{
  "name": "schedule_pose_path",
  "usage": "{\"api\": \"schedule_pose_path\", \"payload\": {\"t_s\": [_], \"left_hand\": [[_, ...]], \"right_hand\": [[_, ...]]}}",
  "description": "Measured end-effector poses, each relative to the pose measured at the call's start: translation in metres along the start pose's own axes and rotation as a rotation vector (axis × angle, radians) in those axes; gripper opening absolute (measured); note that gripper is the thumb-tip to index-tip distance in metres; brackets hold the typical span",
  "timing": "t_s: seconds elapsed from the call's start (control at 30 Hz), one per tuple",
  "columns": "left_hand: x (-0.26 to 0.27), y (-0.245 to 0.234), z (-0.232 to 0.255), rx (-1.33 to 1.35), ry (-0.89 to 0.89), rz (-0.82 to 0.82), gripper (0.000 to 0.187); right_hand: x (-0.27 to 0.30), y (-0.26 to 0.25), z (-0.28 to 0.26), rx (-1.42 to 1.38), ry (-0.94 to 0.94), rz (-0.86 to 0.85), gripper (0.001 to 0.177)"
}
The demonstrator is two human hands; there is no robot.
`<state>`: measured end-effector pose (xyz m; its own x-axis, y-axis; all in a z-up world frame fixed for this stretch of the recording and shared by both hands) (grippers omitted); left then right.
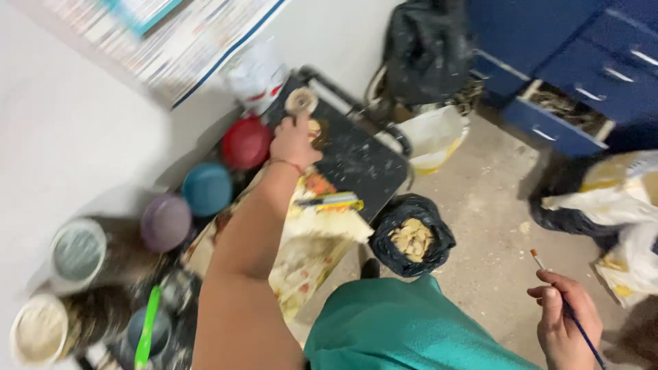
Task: The person uses a small metal tool to carve and shape a pink material inside a circular mold. They then switch to using a fine brush to apply paint to the molded object and a separate cylindrical item, moving between a cluttered workbench and a blue cabinet.
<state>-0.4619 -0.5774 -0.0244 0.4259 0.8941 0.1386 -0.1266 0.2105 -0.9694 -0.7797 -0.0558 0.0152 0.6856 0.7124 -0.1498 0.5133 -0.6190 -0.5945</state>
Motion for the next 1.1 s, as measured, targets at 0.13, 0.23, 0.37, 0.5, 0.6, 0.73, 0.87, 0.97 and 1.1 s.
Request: {"api": "schedule_pose_path", "payload": {"t_s": [0.13,0.23,0.37,0.5,0.6,0.73,0.87,0.97,1.1], "left_hand": [[-0.029,0.014,0.011,-0.042,-0.072,-0.04,0.102],[-0.044,0.039,-0.01,0.059,0.077,0.148,0.111],[-0.041,0.022,0.002,-0.021,-0.135,-0.147,0.11],[-0.042,0.043,-0.011,-0.298,-0.009,0.062,0.127],[-0.011,0.013,0.064,-0.489,0.048,0.258,0.133],[0.054,0.032,0.163,-0.3,0.269,0.568,0.092],[0.06,0.071,0.328,-0.108,0.252,0.223,0.043],[0.076,0.134,0.413,-0.052,0.362,-0.042,0.077],[0.079,0.124,0.545,0.234,0.598,0.06,0.059]], "right_hand": [[0.006,-0.025,0.02,0.074,0.123,0.107,0.026],[0.014,-0.041,0.046,0.131,0.242,0.144,0.027],[0.003,-0.054,0.077,0.101,0.344,0.18,0.026],[-0.035,-0.07,0.11,0.059,0.337,0.154,0.028],[-0.077,-0.088,0.158,0.067,0.248,0.122,0.028],[-0.142,-0.137,0.201,0.011,0.062,0.049,0.028],[-0.204,-0.208,0.233,-0.037,-0.04,0.046,0.029],[-0.226,-0.245,0.273,-0.088,0.227,-0.012,0.038],[-0.262,-0.262,0.326,-0.211,0.159,0.014,0.036]]}}
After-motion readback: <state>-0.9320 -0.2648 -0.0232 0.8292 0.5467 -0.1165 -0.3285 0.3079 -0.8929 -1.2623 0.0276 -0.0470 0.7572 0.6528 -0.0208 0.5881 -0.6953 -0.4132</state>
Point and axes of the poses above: each hand's wrist, its own x-axis away from the middle knuckle, its own y-axis out of the palm, z = x × y, the point moved 4 cm from there along -x, towards the middle knuckle, and after that the axes turned 6 degrees about -x, right-handed, at the moved point
